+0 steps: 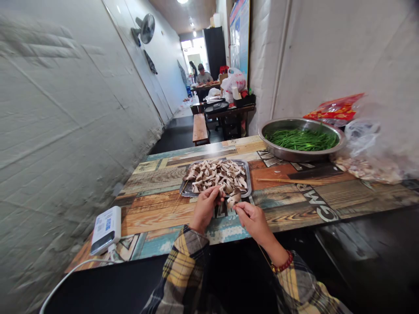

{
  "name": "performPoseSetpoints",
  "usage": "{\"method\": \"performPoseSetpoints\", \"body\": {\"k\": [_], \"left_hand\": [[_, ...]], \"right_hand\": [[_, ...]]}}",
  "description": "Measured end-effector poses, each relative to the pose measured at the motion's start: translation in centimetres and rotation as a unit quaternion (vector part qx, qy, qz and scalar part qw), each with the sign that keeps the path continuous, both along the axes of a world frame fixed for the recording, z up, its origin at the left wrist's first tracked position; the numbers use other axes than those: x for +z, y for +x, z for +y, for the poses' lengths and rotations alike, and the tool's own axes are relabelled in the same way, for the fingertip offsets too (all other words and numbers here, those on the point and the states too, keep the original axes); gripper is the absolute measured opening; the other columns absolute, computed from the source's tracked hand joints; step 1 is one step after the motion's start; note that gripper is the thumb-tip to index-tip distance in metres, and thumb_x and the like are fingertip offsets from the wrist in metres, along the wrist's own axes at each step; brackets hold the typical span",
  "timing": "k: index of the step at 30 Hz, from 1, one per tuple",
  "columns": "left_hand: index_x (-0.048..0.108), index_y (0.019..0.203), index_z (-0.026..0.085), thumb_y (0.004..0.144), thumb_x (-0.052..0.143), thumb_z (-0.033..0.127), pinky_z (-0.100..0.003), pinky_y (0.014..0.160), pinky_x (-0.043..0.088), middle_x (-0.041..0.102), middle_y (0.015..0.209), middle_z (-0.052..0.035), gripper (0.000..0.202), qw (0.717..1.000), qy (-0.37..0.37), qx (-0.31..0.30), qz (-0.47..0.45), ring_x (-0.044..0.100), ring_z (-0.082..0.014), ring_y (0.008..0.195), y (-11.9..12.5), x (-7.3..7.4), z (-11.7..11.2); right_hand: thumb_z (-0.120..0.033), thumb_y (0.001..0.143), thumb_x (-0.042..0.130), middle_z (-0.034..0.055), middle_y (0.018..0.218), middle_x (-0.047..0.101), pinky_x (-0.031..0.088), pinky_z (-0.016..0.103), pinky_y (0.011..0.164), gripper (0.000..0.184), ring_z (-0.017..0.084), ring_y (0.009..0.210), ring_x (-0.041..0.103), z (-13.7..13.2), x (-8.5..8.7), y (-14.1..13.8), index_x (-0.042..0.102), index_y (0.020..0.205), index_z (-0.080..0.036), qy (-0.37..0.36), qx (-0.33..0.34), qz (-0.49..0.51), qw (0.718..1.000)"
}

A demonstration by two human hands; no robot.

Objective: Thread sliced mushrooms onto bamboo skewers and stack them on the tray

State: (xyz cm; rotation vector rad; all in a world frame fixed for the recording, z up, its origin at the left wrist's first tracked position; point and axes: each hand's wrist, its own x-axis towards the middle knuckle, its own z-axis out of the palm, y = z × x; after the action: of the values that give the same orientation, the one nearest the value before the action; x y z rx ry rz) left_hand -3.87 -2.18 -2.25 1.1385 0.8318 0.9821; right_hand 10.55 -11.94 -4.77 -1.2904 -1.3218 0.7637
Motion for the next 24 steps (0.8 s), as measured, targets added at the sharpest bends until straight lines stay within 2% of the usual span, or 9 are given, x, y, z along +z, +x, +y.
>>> {"method": "performPoseSetpoints", "body": {"k": [6, 11, 17, 24], "left_hand": [[0.071, 0.094, 0.013, 0.066, 0.077, 0.03, -0.017, 0.052, 0.038, 0.067, 0.077, -0.0047, 0.033, 0.995, -0.075, 0.005, -0.068, 0.056, -0.0074, 0.06, -0.13, -0.5, -0.1], [0.072, 0.089, 0.013, 0.064, 0.079, 0.028, -0.017, 0.053, 0.039, 0.068, 0.079, -0.0038, 0.03, 0.995, -0.074, 0.014, -0.063, 0.055, -0.0065, 0.059, -0.45, -0.42, -0.31], [0.073, 0.086, 0.013, 0.064, 0.079, 0.029, -0.017, 0.052, 0.037, 0.065, 0.069, -0.0022, 0.028, 0.995, -0.07, 0.007, -0.066, 0.054, -0.0073, 0.06, -0.46, -0.58, -0.43], [0.073, 0.084, 0.014, 0.062, 0.08, 0.029, -0.018, 0.056, 0.04, 0.068, 0.077, -0.0035, 0.028, 0.991, -0.085, 0.026, -0.097, 0.055, -0.0075, 0.061, -0.39, -0.47, -0.46]], "right_hand": [[-0.036, 0.091, 0.048, -0.0059, 0.045, 0.045, 0.034, 0.02, 0.044, 0.029, 0.009, 0.04, 0.044, 0.04, -0.19, 0.02, 0.065, 0.085, -0.014, -0.011, 0.015, -0.001, 1.0], [-0.037, 0.091, 0.048, -0.0055, 0.046, 0.045, 0.034, 0.02, 0.044, 0.03, 0.009, 0.041, 0.043, 0.11, -0.51, 0.06, 0.067, 0.087, -0.013, -0.014, 0.029, -0.002, 0.999], [-0.037, 0.091, 0.049, -0.0056, 0.045, 0.045, 0.035, 0.02, 0.043, 0.03, 0.009, 0.041, 0.043, 0.09, -0.71, 0.13, 0.068, 0.088, -0.014, -0.032, 0.037, -0.009, 0.999], [-0.039, 0.091, 0.05, -0.0057, 0.045, 0.045, 0.035, 0.02, 0.044, 0.031, 0.009, 0.041, 0.043, 0.08, -0.37, -0.01, 0.069, 0.087, -0.014, -0.039, 0.039, -0.018, 0.998]]}}
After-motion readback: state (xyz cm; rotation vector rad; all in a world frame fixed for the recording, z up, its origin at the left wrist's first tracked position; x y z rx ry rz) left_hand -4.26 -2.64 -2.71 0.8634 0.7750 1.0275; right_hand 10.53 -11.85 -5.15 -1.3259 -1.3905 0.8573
